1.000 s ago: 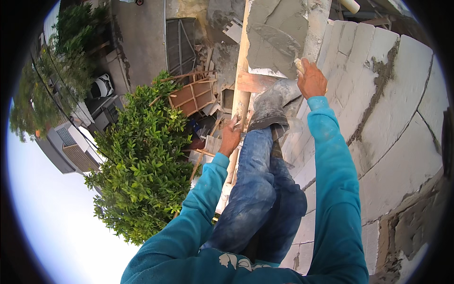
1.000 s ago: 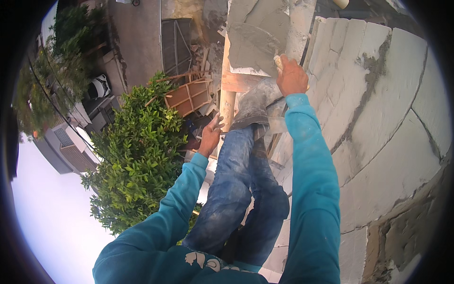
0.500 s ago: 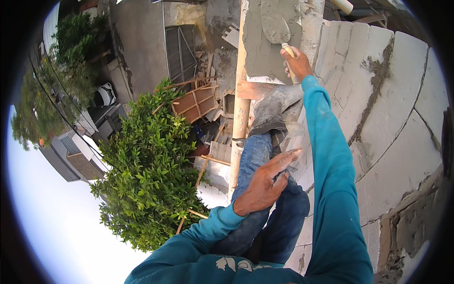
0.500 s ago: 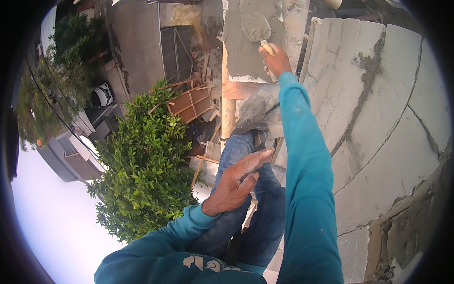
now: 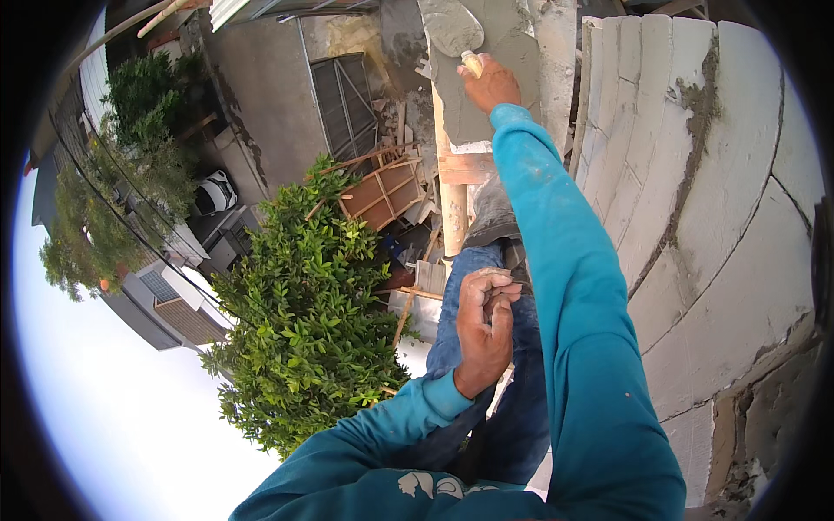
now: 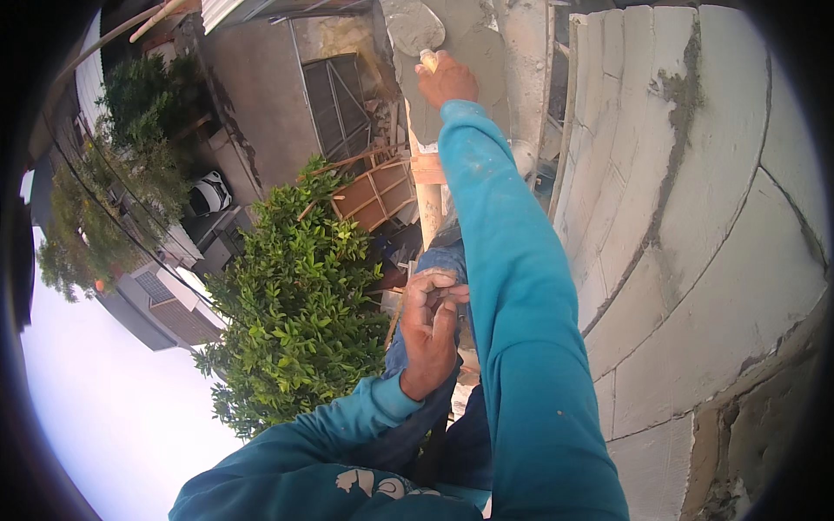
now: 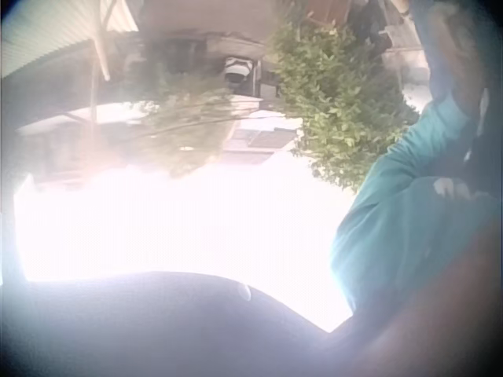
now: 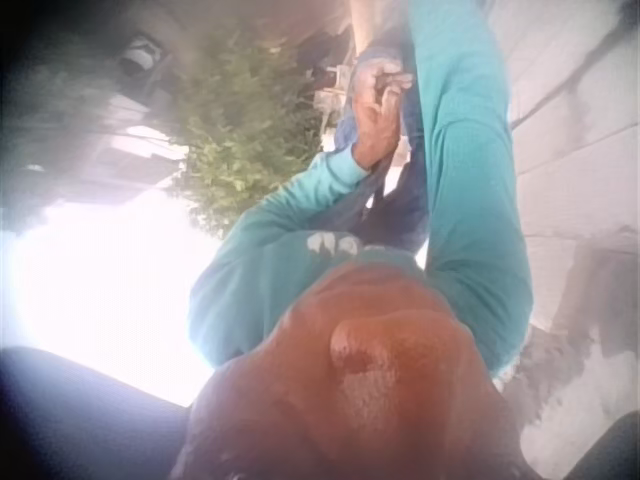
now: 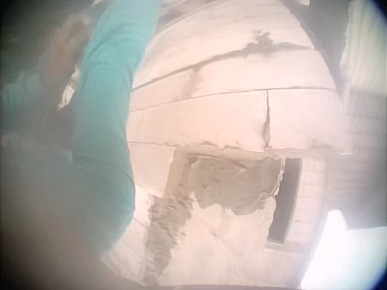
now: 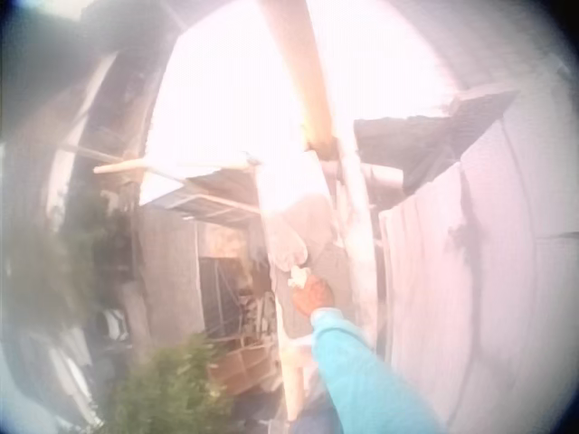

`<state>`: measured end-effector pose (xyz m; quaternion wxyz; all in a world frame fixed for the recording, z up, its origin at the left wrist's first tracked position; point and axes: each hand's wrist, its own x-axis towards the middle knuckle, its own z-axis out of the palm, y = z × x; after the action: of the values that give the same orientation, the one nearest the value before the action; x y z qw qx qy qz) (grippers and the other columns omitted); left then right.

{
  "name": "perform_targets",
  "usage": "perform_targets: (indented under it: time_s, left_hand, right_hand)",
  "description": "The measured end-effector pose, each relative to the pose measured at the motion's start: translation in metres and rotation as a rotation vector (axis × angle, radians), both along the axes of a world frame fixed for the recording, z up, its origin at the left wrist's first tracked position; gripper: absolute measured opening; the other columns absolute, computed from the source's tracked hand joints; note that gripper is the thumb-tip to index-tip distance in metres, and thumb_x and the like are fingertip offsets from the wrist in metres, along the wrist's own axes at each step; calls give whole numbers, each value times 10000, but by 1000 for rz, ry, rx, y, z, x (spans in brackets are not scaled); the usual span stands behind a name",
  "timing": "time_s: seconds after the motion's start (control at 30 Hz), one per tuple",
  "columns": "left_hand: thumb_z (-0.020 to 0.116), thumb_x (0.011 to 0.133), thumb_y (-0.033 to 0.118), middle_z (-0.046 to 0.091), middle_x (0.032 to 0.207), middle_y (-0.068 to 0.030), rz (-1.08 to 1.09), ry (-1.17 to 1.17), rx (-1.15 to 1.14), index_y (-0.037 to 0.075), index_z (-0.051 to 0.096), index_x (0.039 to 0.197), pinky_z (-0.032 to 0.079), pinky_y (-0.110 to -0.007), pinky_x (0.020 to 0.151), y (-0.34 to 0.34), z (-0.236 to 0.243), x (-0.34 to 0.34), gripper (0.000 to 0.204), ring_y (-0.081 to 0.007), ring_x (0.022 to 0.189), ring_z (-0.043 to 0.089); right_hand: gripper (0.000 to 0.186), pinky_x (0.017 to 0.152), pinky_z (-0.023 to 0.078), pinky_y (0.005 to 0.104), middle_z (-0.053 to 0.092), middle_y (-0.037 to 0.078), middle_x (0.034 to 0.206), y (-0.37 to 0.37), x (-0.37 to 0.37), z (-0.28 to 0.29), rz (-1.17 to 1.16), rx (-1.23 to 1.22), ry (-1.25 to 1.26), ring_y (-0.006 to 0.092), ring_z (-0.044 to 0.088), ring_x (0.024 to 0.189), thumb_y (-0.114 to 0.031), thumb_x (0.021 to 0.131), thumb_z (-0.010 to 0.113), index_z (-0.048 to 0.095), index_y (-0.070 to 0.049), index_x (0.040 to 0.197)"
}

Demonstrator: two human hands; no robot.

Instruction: The person scoops cement from a bucket with a trowel and applies it to a wall surface. They spread and smooth the cement across the wall using the trowel, then scrape excess material back into the bucket. The person repeats this process, working on different sections of the wall.

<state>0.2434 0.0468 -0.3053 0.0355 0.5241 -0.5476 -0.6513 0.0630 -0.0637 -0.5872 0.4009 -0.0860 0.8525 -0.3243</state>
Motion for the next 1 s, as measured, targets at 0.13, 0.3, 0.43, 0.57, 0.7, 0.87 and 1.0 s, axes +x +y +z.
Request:
perform_targets:
  time_s: [0.13, 0.3, 0.43, 0.57, 0.7, 0.87, 1.0]
  left_hand:
    - [401, 853, -151, 489, 1167, -135, -60, -28, -44, -19, 517, 1078, 519, -315, 862, -5, -4, -2, 286, -198, 979, 604]
    - [416, 834, -96, 505, 1148, -137, -305, -25, -187, -10, 500, 1062, 522, -329, 841, -2, -13, -2, 258, -200, 935, 617]
    - [456, 811, -46, 535, 1084, -129, -471, 5, -271, -15, 521, 1034, 537, -323, 788, 7, -25, -3, 234, -206, 871, 620]
    - [485, 769, 9, 561, 1002, -152, -758, 1, -411, -20, 556, 1000, 484, -402, 832, 18, -17, -18, 243, -273, 890, 601]
    - [502, 752, 30, 564, 988, -178, -996, 50, -474, -22, 587, 978, 447, -428, 839, 27, -23, -21, 247, -322, 899, 563]
    - [514, 764, 16, 555, 967, -197, -1163, 133, -502, -27, 596, 979, 439, -435, 794, 39, -34, -26, 234, -348, 854, 535]
    - [520, 773, 35, 559, 965, -194, -1321, 216, -519, -22, 604, 994, 440, -437, 768, 40, -43, -39, 243, -349, 823, 537]
  right_hand:
    - [574, 931, 481, 478, 660, 256, 1095, 41, 47, 19, 46, 73, -136, 425, 621, 1042, -444, 871, 619, 551, -74, 1304]
    - [510, 889, 497, 490, 671, 242, 1069, 166, 96, 109, -67, 119, -193, 431, 632, 1016, -419, 854, 648, 588, -118, 1261]
    - [501, 869, 498, 495, 674, 243, 1047, 279, 134, 175, -266, 312, -188, 423, 637, 1002, -433, 840, 661, 602, -114, 1221]
    - [519, 886, 491, 493, 664, 244, 1086, 368, 191, 226, -509, 525, -217, 418, 629, 1025, -437, 833, 641, 600, -77, 1205]
    - [567, 914, 488, 456, 659, 245, 1121, 429, 289, 252, -763, 679, -415, 397, 627, 1057, -404, 802, 669, 589, -51, 1238]
    - [515, 876, 520, 430, 662, 245, 1108, 443, 415, 274, -829, 743, -644, 352, 669, 993, -385, 812, 644, 590, -24, 1175]
    - [426, 719, 572, 415, 688, 224, 987, 425, 460, 310, -1046, 614, -951, 299, 709, 804, -350, 849, 642, 621, 10, 1078]
